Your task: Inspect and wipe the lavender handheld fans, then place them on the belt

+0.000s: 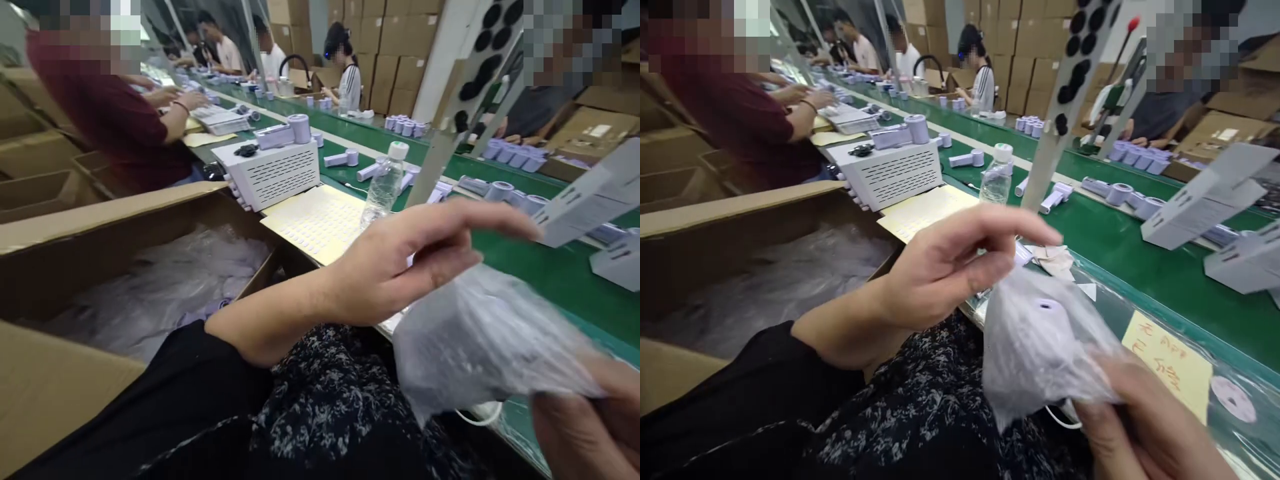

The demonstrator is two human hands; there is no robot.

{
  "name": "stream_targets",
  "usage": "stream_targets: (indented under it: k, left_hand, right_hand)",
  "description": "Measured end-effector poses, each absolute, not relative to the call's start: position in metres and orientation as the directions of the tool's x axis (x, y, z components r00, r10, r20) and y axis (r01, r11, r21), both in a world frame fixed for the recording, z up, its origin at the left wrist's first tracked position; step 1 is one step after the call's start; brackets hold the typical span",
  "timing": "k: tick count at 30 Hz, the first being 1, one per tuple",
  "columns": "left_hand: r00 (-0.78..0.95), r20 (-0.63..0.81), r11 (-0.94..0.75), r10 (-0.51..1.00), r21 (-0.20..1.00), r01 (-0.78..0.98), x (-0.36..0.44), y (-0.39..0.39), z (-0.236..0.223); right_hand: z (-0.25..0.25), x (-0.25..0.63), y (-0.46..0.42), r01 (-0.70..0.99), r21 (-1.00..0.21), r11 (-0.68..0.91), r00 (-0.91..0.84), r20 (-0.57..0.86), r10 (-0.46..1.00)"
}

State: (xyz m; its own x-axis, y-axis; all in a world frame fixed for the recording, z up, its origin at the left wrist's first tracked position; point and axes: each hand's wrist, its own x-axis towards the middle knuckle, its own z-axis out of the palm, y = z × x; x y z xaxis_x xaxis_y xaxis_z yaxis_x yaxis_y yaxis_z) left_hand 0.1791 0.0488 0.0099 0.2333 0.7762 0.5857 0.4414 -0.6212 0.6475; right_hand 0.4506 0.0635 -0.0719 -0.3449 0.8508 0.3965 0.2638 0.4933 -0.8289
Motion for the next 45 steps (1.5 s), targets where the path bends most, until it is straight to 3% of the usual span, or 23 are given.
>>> stream_targets:
  k: [3,6,7,9,11,13,16,20,22,24,27,29,31,34,37,39,41,45]
  left_hand:
    - [0.459,0.466,-0.654,0.756,0.569,0.499,0.152,0.029,-0.005]
    - [0.427,0.266,-0.482,0.864,0.682,0.55,0.127,0.0,-0.052]
    - [0.341,0.15,-0.339,0.928,0.717,0.609,0.117,-0.012,-0.072]
    - [-0.009,-0.019,0.019,1.0,0.602,0.798,0.099,-0.035,-0.115]
    - [-0.358,-0.054,0.35,0.932,0.387,0.853,0.084,-0.051,-0.156]
    - [-0.49,-0.038,0.477,0.871,0.307,0.824,0.076,-0.055,-0.186]
    - [-0.501,-0.031,0.483,0.865,0.324,0.813,0.077,-0.037,-0.2]
    - [-0.469,0.035,0.409,0.883,0.433,0.803,0.088,0.008,-0.16]
    - [-0.445,0.124,0.323,0.887,0.523,0.789,0.097,0.035,-0.135]
    - [-0.299,0.123,0.174,0.946,0.585,0.792,0.112,0.062,-0.121]
    - [-0.075,0.029,0.044,0.997,0.584,0.811,0.139,0.092,-0.121]
    - [-0.058,0.019,0.036,0.998,0.585,0.81,0.149,0.099,-0.129]
    - [-0.079,0.037,0.04,0.996,0.605,0.795,0.148,0.095,-0.134]
    - [-0.144,0.036,0.065,0.989,0.769,0.636,0.127,0.069,-0.136]
    - [-0.146,-0.093,0.123,0.985,0.969,0.215,0.096,0.034,-0.139]
    - [-0.003,-0.205,0.204,0.979,0.974,-0.104,0.076,0.009,-0.147]
    - [0.164,-0.207,0.25,0.965,0.913,-0.321,0.06,-0.012,-0.159]
    - [0.318,-0.136,0.281,0.938,0.835,-0.472,0.045,-0.032,-0.176]
  right_hand:
    - [-0.064,0.4,0.057,0.148,-0.829,0.539,-0.604,0.356,0.713]
    - [-0.067,0.359,0.057,0.04,-0.801,0.597,-0.806,0.327,0.494]
    - [-0.07,0.353,0.059,0.042,-0.801,0.597,-0.821,0.313,0.478]
    - [-0.075,0.352,0.067,0.059,-0.835,0.547,-0.8,0.288,0.526]
    - [-0.078,0.361,0.076,0.065,-0.894,0.443,-0.739,0.255,0.623]
    - [-0.078,0.372,0.083,0.085,-0.929,0.36,-0.645,0.225,0.731]
    - [-0.079,0.385,0.087,0.159,-0.929,0.336,-0.557,0.197,0.807]
    - [-0.089,0.4,0.087,0.238,-0.917,0.32,-0.532,0.153,0.833]
    - [-0.096,0.402,0.094,0.277,-0.921,0.273,-0.515,0.098,0.851]
    - [-0.099,0.395,0.109,0.318,-0.914,0.251,-0.503,0.062,0.862]
    - [-0.09,0.364,0.149,0.337,-0.877,0.343,-0.453,0.168,0.876]
    - [-0.078,0.332,0.18,0.276,-0.876,0.396,-0.419,0.261,0.87]
    - [-0.069,0.295,0.209,0.167,-0.923,0.348,-0.425,0.251,0.87]
    - [-0.068,0.24,0.242,0.09,-0.961,0.262,-0.445,0.197,0.874]
    - [-0.077,0.203,0.258,0.007,-0.981,0.192,-0.436,0.17,0.884]
    - [-0.081,0.196,0.256,-0.067,-0.986,0.149,-0.422,0.164,0.892]
    - [-0.084,0.206,0.244,-0.143,-0.985,0.102,-0.388,0.15,0.909]
    - [-0.088,0.263,0.197,-0.226,-0.966,-0.125,-0.41,-0.022,0.912]
